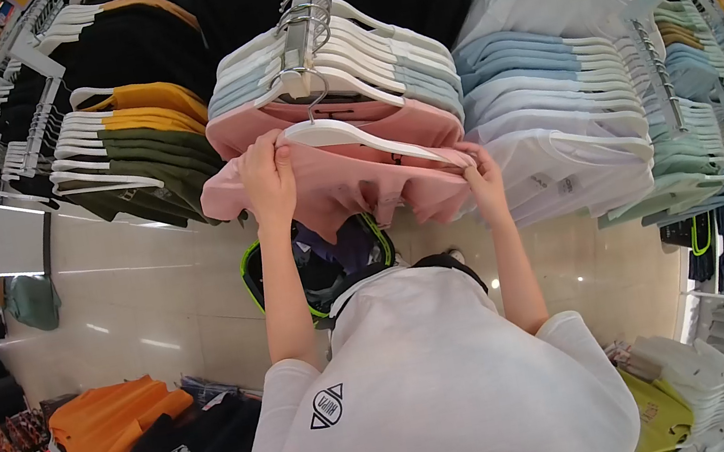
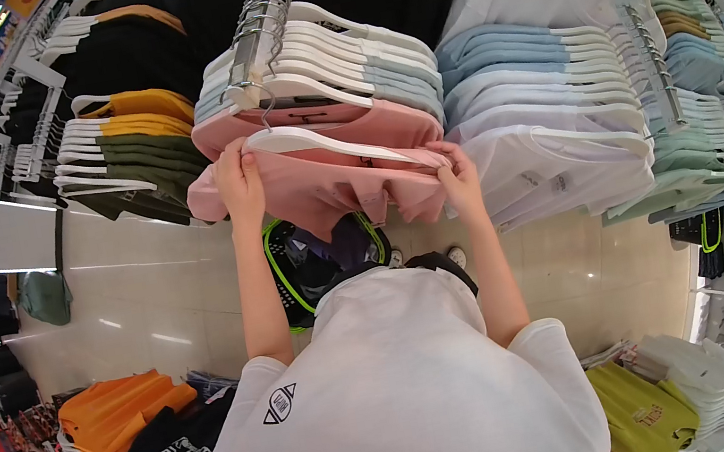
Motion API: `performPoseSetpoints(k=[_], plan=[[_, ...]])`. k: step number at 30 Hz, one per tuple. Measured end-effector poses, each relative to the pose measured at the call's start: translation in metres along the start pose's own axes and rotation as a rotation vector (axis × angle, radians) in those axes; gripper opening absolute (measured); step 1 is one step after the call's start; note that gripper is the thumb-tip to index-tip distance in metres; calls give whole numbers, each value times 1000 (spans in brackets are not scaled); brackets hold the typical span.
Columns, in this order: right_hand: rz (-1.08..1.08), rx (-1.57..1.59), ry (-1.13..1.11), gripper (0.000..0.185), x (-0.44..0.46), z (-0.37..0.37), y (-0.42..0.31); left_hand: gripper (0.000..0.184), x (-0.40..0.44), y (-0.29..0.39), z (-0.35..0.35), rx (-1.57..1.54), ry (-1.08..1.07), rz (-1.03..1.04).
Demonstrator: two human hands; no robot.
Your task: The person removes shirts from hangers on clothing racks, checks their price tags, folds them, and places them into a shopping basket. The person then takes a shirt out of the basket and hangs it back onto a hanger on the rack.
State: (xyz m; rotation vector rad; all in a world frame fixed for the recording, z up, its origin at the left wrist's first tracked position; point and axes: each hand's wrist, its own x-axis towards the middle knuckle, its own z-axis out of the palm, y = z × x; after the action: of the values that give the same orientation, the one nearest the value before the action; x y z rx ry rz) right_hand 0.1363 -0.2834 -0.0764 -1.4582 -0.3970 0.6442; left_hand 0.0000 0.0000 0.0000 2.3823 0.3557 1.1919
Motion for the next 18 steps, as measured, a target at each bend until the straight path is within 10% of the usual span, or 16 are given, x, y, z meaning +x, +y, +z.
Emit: performPoseSetpoints(k=[5, 18], plan=[[-424, 29, 239, 36, -9, 29, 3, 27, 0, -1, -1, -35, 11, 1], [-479, -712, 525, 28, -16, 52, -30, 29, -12, -9, -5, -8, -53, -43]])
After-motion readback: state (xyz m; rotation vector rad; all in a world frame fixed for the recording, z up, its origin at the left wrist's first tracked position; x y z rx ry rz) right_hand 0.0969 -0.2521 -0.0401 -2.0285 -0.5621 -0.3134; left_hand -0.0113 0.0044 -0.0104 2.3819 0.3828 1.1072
